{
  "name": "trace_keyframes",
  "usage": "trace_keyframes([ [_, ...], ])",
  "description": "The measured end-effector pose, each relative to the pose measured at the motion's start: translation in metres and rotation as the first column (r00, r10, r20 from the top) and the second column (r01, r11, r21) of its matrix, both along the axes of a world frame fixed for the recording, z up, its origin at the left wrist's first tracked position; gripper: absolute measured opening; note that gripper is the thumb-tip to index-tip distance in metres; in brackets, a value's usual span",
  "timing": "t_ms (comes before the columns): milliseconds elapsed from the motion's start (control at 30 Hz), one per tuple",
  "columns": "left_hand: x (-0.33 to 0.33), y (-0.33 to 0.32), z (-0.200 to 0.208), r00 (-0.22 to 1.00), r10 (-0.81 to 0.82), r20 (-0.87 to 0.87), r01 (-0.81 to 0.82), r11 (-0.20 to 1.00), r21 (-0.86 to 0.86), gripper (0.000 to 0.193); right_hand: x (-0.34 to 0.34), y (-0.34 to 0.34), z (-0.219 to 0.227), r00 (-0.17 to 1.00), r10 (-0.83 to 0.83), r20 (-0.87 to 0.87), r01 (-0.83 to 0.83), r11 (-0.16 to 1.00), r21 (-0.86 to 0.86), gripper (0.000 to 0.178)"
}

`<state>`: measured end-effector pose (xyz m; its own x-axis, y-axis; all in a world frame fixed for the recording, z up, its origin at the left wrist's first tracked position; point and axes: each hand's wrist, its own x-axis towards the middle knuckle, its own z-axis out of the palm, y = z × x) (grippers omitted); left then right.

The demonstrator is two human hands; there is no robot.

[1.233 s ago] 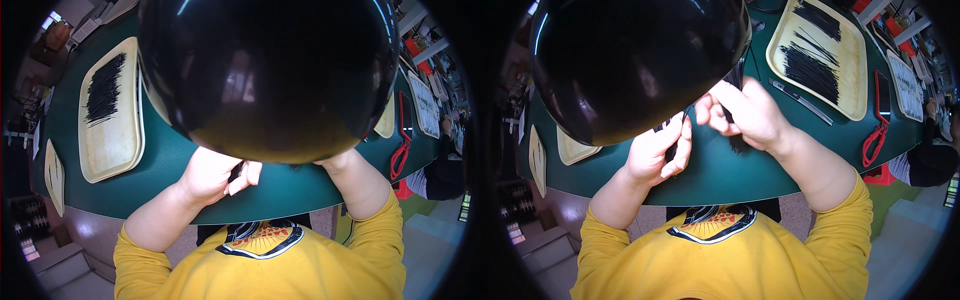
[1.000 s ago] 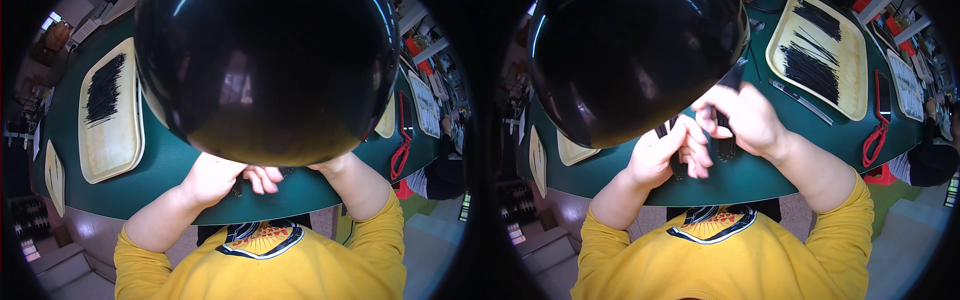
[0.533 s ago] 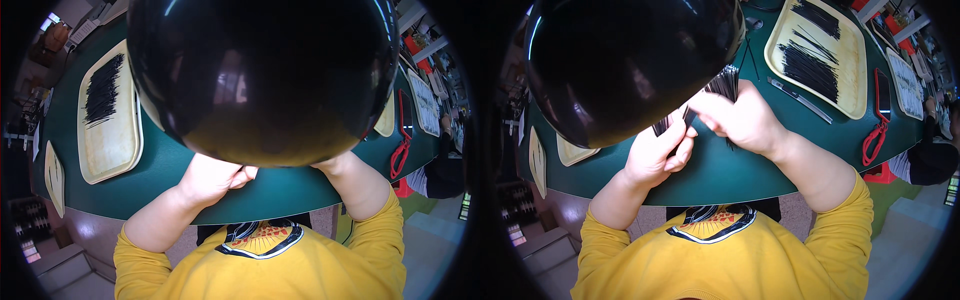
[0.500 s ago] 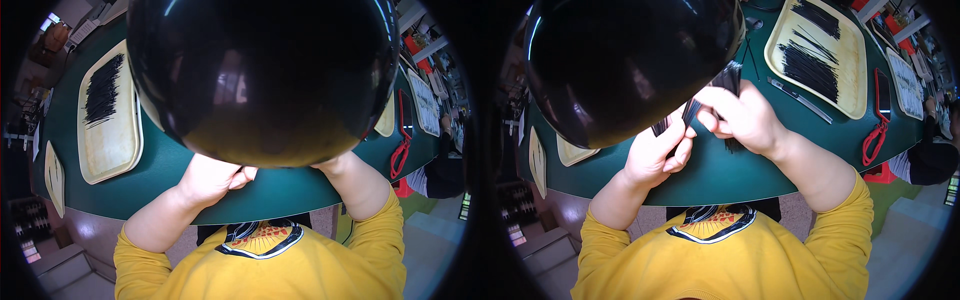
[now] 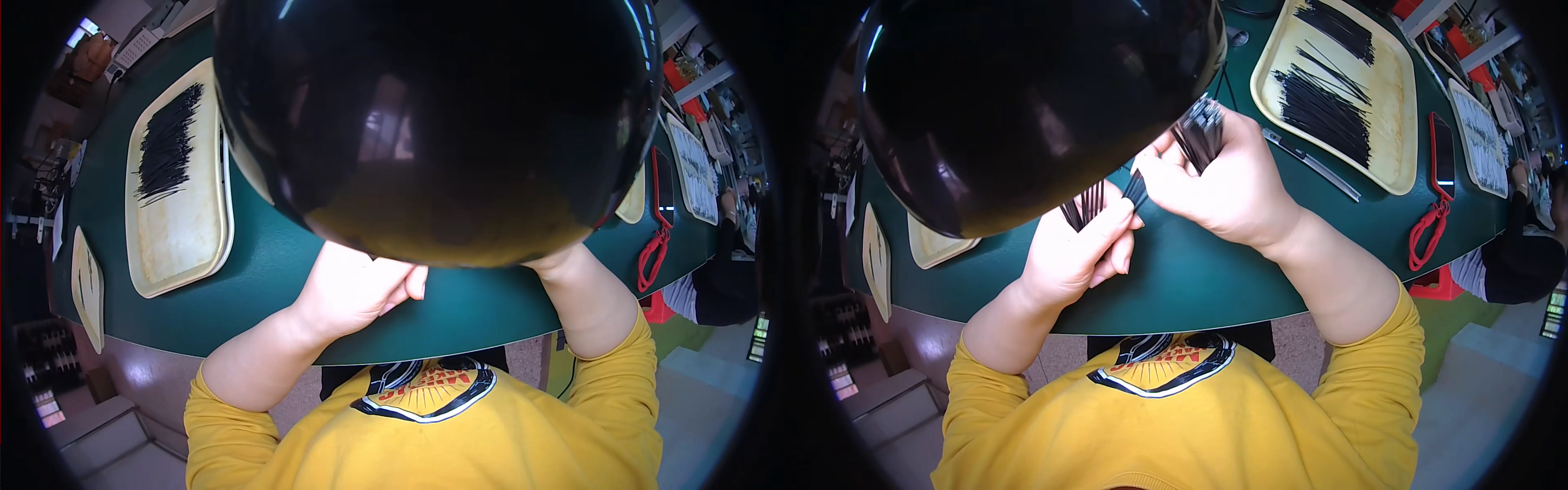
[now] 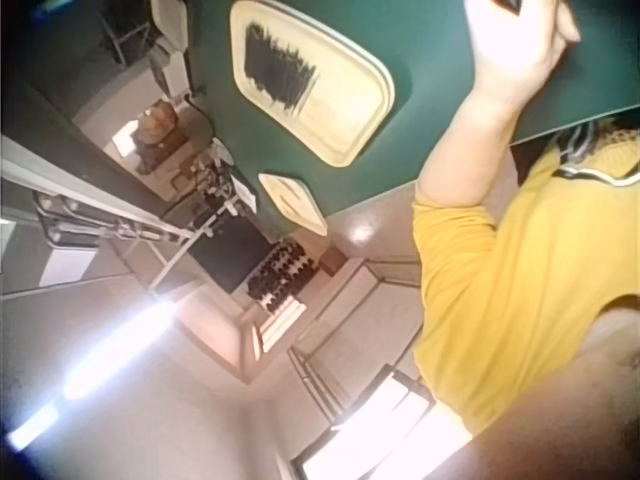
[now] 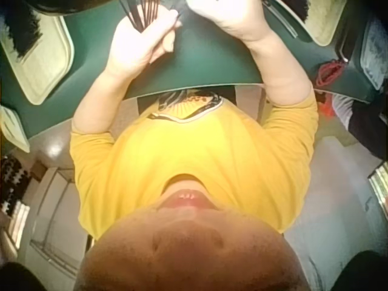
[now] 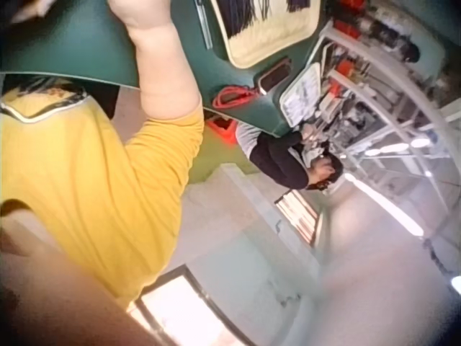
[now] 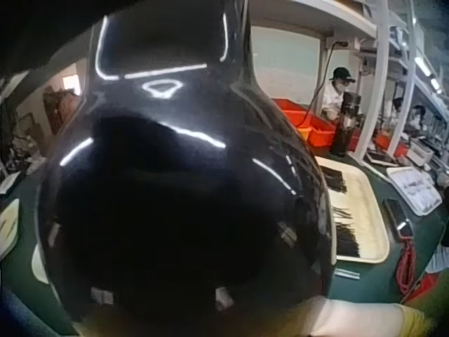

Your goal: The recorder is picking up bundles of black bristles and inserting them into component bases at a factory workstation.

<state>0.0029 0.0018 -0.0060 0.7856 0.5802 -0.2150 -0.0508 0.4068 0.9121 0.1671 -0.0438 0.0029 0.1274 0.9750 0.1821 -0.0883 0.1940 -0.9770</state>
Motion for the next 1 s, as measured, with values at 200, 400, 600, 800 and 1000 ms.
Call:
trace_keyframes([
  [200,0.003,-0.001,0.004,0.999,0.028,-0.023,-0.027,0.999,0.034,0.014,0.005,-0.001,-0.010,0.991,-0.056,0.121,0.033,0.982,0.186,0.010],
  [400,-0.001,0.000,0.001,0.998,0.043,-0.038,-0.040,0.997,0.061,0.014,-0.018,0.003,0.001,0.952,-0.281,0.118,0.280,0.960,0.031,0.009],
  [600,0.000,0.000,0.003,0.999,0.038,-0.016,-0.038,0.998,0.042,0.016,0.001,0.001,0.010,0.975,0.090,-0.203,-0.137,0.964,-0.227,0.014],
  [800,-0.002,0.002,0.000,0.998,0.037,0.041,-0.037,0.999,0.008,0.019,0.003,0.005,0.006,0.888,0.160,-0.432,-0.241,0.961,-0.138,0.019],
  [1000,0.002,0.001,-0.005,0.981,-0.080,0.176,0.105,0.985,-0.134,0.023,-0.012,-0.001,0.015,0.990,0.132,-0.047,-0.138,0.976,-0.170,0.011],
])
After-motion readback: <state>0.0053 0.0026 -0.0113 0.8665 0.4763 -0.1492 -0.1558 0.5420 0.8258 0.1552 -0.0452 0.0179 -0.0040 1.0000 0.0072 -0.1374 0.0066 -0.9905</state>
